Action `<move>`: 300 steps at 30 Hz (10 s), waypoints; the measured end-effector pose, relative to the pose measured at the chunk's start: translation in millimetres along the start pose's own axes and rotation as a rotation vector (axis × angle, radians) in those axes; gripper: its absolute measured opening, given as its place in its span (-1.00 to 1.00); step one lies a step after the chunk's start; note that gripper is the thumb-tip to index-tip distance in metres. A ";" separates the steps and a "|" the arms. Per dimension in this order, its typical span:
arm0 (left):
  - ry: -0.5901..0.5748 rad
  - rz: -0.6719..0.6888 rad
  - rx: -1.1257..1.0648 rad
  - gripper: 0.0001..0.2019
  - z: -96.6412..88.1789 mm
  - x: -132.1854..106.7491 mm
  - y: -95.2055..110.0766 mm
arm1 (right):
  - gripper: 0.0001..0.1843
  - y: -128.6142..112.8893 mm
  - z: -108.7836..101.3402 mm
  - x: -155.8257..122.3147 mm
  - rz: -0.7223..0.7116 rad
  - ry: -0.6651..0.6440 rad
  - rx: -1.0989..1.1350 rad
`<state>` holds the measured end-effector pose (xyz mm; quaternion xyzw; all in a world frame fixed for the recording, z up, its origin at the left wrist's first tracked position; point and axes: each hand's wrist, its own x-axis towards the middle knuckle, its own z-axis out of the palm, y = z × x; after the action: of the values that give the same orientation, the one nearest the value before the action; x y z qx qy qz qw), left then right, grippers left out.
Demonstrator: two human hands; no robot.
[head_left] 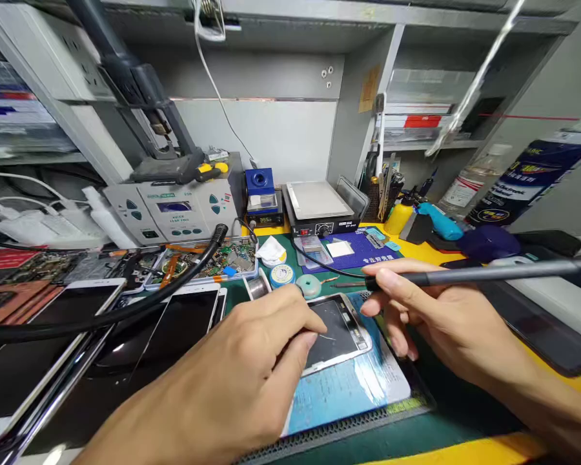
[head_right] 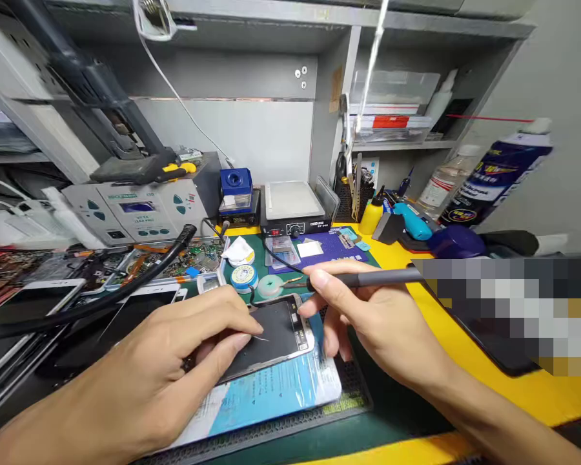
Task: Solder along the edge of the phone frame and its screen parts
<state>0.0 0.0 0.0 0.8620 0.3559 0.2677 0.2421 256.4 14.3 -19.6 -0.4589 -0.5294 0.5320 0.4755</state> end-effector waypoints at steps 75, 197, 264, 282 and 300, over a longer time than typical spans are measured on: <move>-0.031 -0.034 0.062 -0.80 11.8 -3.7 6.7 | -0.51 16.6 -9.0 -0.8 -0.310 -0.093 -0.674; -0.087 -0.044 0.091 -0.79 13.7 -6.6 3.6 | -0.72 -16.1 4.9 -29.5 0.082 -0.079 -0.377; -0.096 -0.023 0.096 -0.79 15.9 -7.5 0.6 | -0.84 -7.0 -7.4 -23.0 -0.208 -0.185 -0.527; -0.096 -0.025 0.104 -0.76 14.5 -8.6 1.2 | -0.85 -5.1 -7.2 -21.4 -0.221 -0.171 -0.498; -0.118 -0.054 0.106 -0.77 13.3 -7.4 2.8 | -0.73 -6.0 -7.4 -22.1 -0.093 -0.186 -0.489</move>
<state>5.3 -10.2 -10.3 0.8779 0.3780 0.1904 0.2239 266.6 -6.8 -14.1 -0.4843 -0.7042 0.4060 0.3238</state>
